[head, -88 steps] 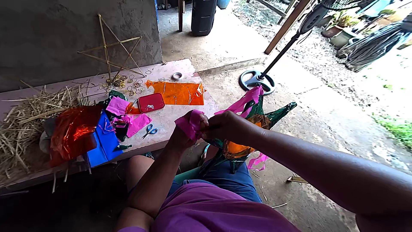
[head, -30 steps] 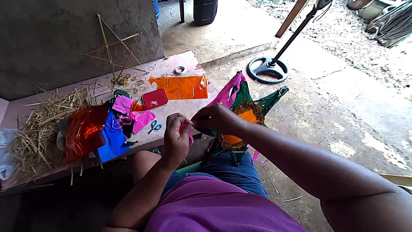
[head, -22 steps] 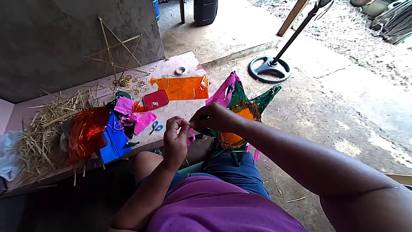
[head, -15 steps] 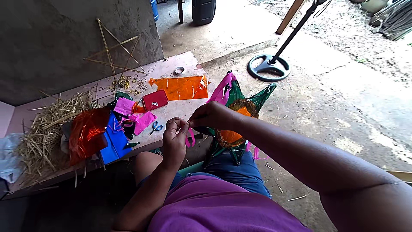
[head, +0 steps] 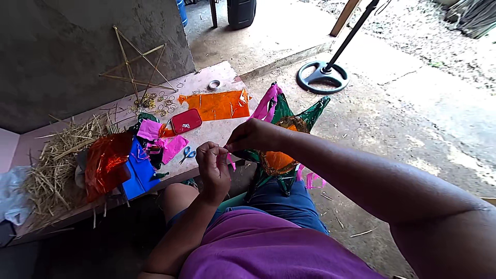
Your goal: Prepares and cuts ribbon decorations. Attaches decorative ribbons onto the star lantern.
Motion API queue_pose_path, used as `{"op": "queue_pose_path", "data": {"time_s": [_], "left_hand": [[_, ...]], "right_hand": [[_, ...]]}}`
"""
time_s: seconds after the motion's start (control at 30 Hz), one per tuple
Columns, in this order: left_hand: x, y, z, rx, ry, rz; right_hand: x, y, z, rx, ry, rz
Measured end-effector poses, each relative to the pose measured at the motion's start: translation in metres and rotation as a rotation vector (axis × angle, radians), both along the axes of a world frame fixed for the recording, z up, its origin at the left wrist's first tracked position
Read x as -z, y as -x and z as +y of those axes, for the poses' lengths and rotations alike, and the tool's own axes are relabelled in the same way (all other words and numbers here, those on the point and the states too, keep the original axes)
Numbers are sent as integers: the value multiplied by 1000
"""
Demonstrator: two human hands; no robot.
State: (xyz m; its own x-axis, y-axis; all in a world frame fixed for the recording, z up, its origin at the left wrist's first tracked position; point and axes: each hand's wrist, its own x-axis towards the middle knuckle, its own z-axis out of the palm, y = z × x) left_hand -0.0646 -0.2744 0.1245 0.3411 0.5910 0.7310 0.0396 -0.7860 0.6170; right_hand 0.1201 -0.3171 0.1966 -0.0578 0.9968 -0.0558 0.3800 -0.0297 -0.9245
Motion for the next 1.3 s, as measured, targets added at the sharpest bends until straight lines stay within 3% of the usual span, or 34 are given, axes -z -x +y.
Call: {"op": "queue_pose_path", "data": {"time_s": [0.37,0.5,0.6,0.83,1.3], "left_hand": [[6,-8,15,-61,-452,56],[5,-9,18,-41,-516,55],[4,-7,19,-6,-444,41],[-6,-4,10,81,-66,-28],[-20,-2,5,144,113,-10]], "right_hand": [[-8,-3,-6,4,9,-39],[-11,-1,-4,20,3,-69],[-9,-1,-5,29,-58,-94],[-9,-2,-6,31,-49,-110],[-1,-9,-10,-56,-234,-165]]}}
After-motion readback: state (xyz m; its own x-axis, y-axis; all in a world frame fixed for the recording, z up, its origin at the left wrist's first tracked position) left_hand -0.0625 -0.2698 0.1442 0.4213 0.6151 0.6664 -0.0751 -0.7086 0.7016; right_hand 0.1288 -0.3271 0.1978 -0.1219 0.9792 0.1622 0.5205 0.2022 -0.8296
